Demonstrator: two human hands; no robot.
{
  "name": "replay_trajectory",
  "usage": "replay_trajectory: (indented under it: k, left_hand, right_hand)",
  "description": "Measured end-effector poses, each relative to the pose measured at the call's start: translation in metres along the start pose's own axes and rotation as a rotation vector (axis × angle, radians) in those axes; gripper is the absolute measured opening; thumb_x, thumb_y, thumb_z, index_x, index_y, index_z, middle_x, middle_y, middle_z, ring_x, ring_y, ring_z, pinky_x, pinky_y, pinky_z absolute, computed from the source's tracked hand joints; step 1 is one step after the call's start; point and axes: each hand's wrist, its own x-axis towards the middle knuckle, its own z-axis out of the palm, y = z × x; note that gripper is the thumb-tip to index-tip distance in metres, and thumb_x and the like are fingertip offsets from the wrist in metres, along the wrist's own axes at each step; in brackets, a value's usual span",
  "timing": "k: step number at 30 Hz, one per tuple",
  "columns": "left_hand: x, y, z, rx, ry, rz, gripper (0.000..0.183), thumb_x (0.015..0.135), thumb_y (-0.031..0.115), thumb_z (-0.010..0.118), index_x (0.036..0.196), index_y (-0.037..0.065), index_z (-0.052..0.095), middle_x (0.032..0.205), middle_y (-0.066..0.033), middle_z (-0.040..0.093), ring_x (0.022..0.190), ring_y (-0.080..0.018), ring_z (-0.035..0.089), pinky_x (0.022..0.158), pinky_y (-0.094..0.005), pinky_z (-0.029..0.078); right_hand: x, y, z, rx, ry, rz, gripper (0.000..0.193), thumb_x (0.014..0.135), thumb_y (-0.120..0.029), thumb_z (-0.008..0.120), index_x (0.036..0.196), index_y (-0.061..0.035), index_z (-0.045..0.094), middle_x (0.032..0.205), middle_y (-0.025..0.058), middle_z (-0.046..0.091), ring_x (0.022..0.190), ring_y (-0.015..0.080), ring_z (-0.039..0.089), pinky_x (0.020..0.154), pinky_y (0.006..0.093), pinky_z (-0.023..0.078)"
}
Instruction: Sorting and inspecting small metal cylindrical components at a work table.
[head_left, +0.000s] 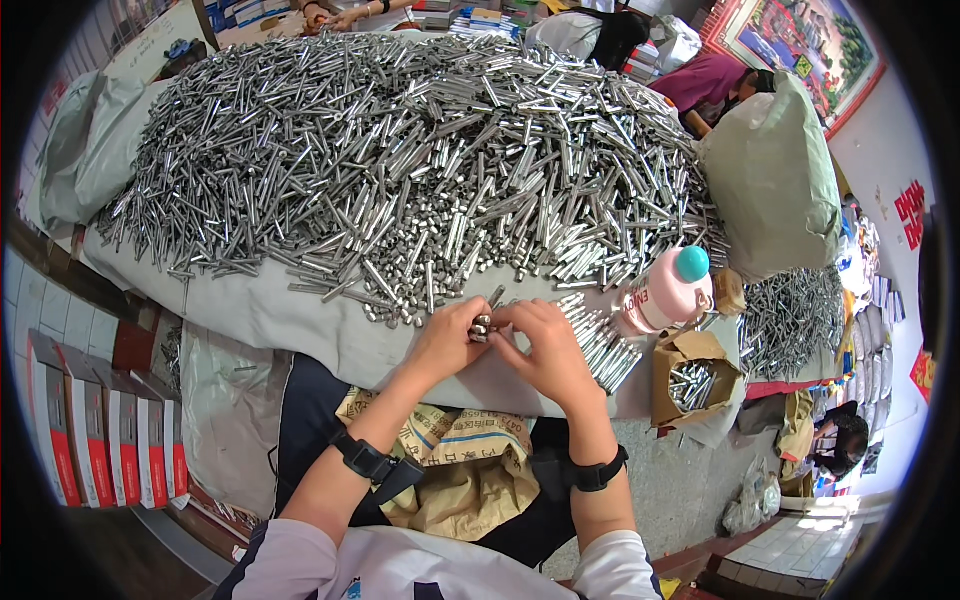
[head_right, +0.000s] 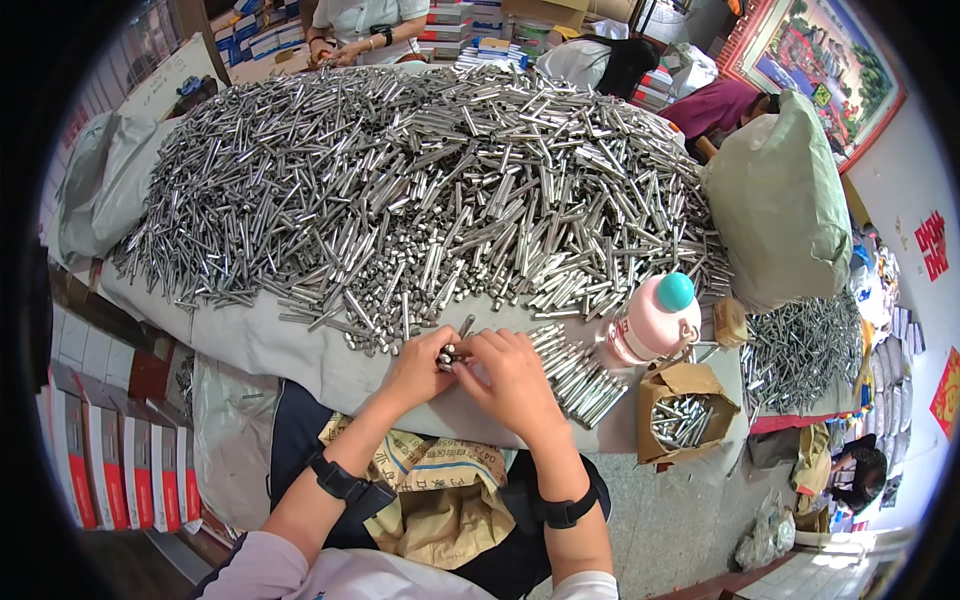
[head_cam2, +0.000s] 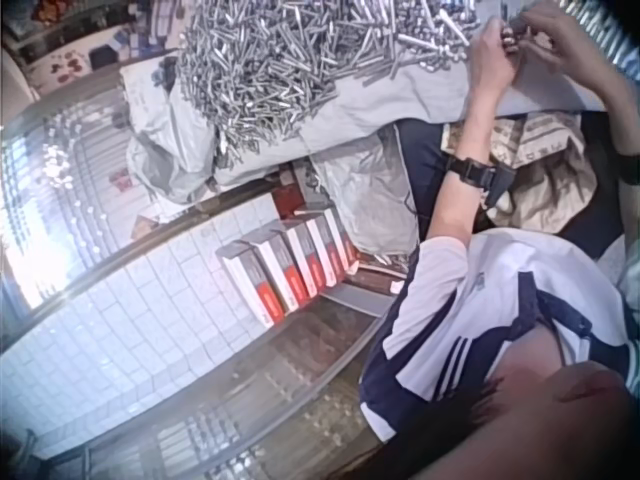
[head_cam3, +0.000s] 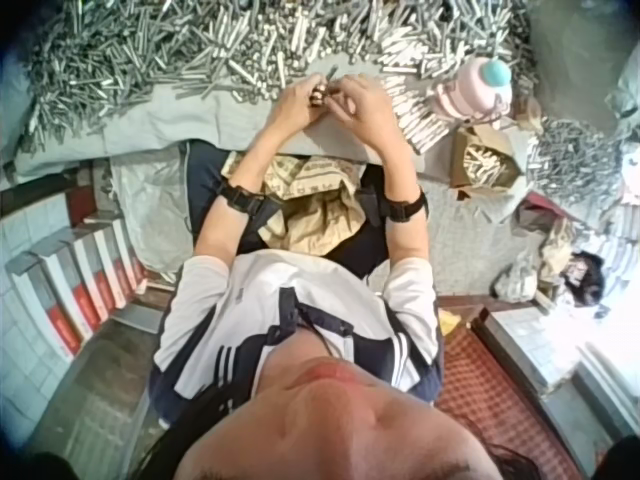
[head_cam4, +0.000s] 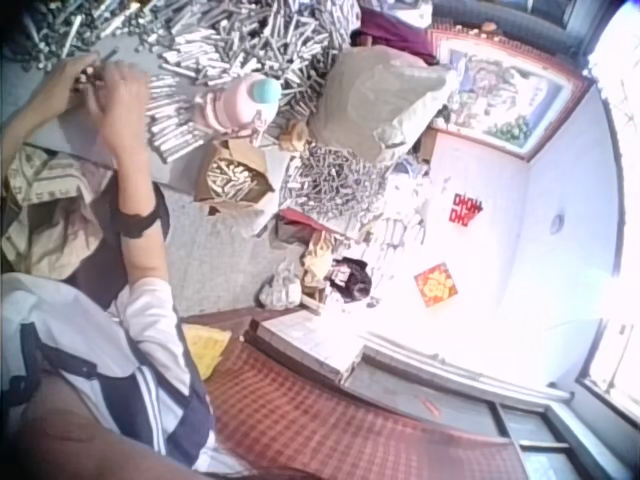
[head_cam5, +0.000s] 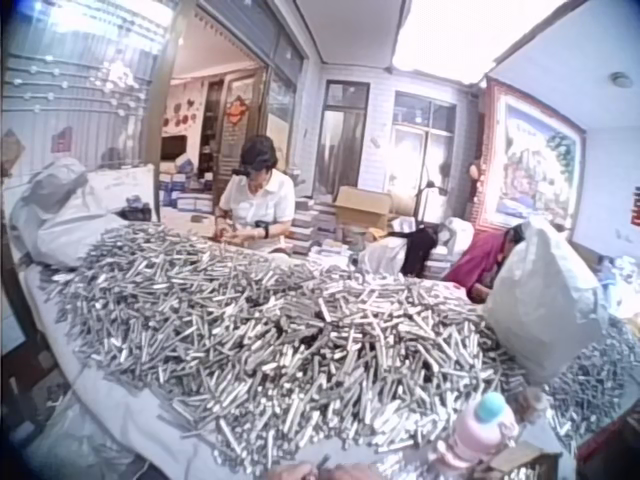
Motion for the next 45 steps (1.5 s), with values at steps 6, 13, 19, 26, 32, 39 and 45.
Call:
replay_trajectory:
  k: [6,13,19,26,32,39,45]
  left_hand:
    - [0.000,0.006,-0.002,-0.001,-0.043,-0.047,0.027,0.066,0.005,0.071,0.086,0.005,0.052,0.072,-0.0128,0.058,0.067,-0.0325,0.058,0.057,-0.0380,0.045]
    - [0.000,0.001,-0.001,0.007,-0.012,0.017,0.028,0.065,0.002,0.070,0.087,0.006,0.053,0.073,-0.0123,0.059,0.068,-0.0316,0.059,0.057,-0.0368,0.046]
    - [0.000,0.000,0.000,0.008,-0.036,-0.036,0.028,0.066,0.001,0.070,0.088,0.005,0.053,0.074,-0.0131,0.059,0.068,-0.0328,0.058,0.057,-0.0376,0.045]
    - [-0.001,-0.009,0.004,0.001,0.001,0.005,0.028,0.067,0.001,0.070,0.088,0.003,0.051,0.077,-0.0150,0.058,0.071,-0.0360,0.057,0.057,-0.0401,0.044]
    - [-0.001,-0.009,0.003,0.014,-0.014,-0.021,0.027,0.070,0.003,0.071,0.088,0.003,0.051,0.076,-0.0141,0.058,0.070,-0.0334,0.058,0.057,-0.0373,0.045]
    - [-0.001,-0.002,0.001,-0.038,-0.062,-0.142,0.030,0.072,0.007,0.070,0.095,0.004,0.051,0.076,-0.0136,0.058,0.063,-0.0305,0.058,0.057,-0.0364,0.046]
    - [0.000,-0.004,0.006,-0.023,0.028,-0.061,0.038,0.078,0.020,0.075,0.097,0.006,0.044,0.072,-0.0083,0.059,0.056,-0.0174,0.058,0.050,-0.0309,0.045]
  right_hand:
    - [-0.001,0.000,0.003,-0.244,-0.063,0.003,0.011,0.077,-0.012,0.065,0.083,-0.0038,0.061,0.079,0.0074,0.060,0.075,0.0245,0.054,0.071,0.0354,0.040]
    - [0.000,0.005,0.004,-0.057,-0.035,-0.049,0.013,0.076,-0.010,0.065,0.086,-0.0032,0.061,0.077,0.0078,0.060,0.075,0.0252,0.055,0.072,0.0356,0.041]
    - [0.000,0.004,0.010,-0.172,0.019,-0.050,0.011,0.076,-0.009,0.064,0.085,-0.0035,0.060,0.076,0.0081,0.059,0.076,0.0249,0.056,0.070,0.0351,0.042]
    - [0.005,0.004,0.018,-0.273,0.072,-0.015,0.010,0.077,-0.012,0.066,0.076,-0.0052,0.059,0.069,0.0078,0.057,0.068,0.0255,0.053,0.068,0.0356,0.040]
    - [0.005,0.015,0.015,-0.077,0.069,0.016,0.010,0.078,-0.012,0.067,0.079,-0.0035,0.063,0.071,0.0075,0.059,0.068,0.0260,0.053,0.066,0.0361,0.041]
    - [0.032,0.055,0.023,0.025,0.229,0.151,0.012,0.077,-0.008,0.066,0.088,-0.0031,0.066,0.085,0.0105,0.063,0.080,0.0298,0.056,0.072,0.0384,0.044]
    - [0.045,0.075,0.033,0.073,0.076,0.181,0.027,0.072,-0.003,0.067,0.099,-0.0045,0.067,0.096,0.0103,0.062,0.091,0.0313,0.056,0.083,0.0386,0.045]
